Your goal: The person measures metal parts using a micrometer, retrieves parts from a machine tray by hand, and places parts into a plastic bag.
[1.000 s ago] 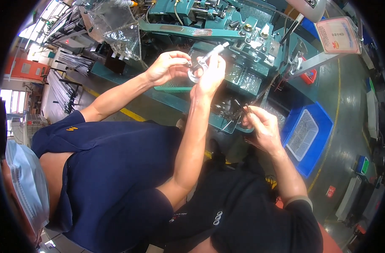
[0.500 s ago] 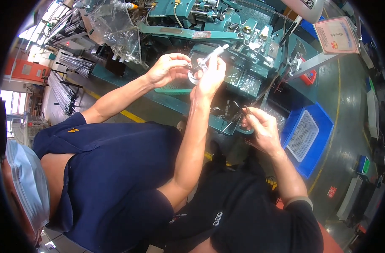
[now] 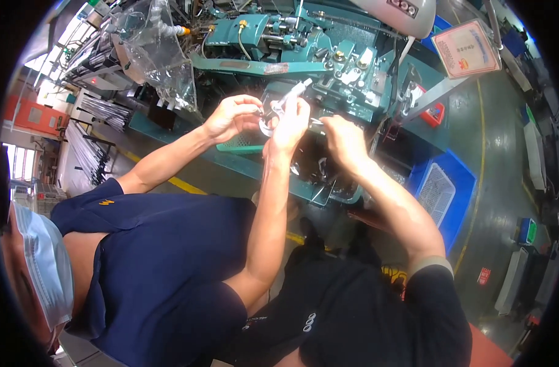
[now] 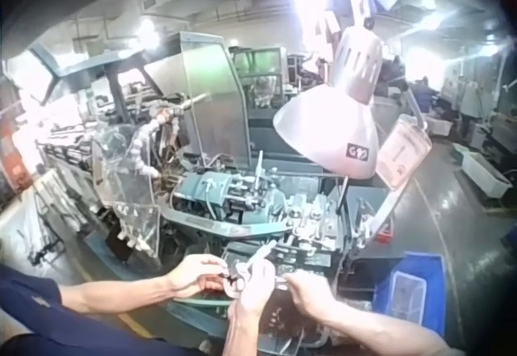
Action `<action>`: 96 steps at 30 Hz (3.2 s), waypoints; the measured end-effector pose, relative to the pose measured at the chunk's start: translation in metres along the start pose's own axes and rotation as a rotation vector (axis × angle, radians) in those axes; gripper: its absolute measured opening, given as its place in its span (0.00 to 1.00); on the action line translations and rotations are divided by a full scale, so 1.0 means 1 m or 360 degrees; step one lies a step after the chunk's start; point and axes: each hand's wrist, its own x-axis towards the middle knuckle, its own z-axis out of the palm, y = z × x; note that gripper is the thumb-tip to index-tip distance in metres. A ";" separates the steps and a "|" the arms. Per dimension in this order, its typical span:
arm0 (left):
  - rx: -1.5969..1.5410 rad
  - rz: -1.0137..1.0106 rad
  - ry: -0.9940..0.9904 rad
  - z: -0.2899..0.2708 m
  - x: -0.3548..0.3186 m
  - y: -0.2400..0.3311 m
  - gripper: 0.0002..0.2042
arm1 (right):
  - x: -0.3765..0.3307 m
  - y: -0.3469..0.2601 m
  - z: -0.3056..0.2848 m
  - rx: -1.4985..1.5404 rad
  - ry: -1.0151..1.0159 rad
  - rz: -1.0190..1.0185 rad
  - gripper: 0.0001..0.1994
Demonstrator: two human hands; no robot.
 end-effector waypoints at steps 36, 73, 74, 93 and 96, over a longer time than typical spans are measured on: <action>-0.0003 0.0017 -0.0200 0.002 -0.009 0.000 0.10 | 0.014 -0.013 0.010 0.0747 -0.0262 0.0681 0.15; 0.0805 0.0162 -0.0675 0.003 -0.163 0.186 0.12 | -0.052 -0.052 -0.025 0.0718 -0.0370 0.0877 0.13; 0.0957 0.0260 -0.0641 -0.011 -0.200 0.222 0.12 | -0.053 -0.052 -0.026 0.0719 -0.0371 0.0875 0.13; 0.3016 0.2521 0.1874 -0.215 -0.341 0.332 0.06 | -0.142 0.034 -0.127 0.1358 0.0209 0.0964 0.13; 0.3066 0.2536 0.2042 -0.223 -0.321 0.319 0.06 | -0.178 0.077 -0.153 0.1162 0.0189 0.1012 0.14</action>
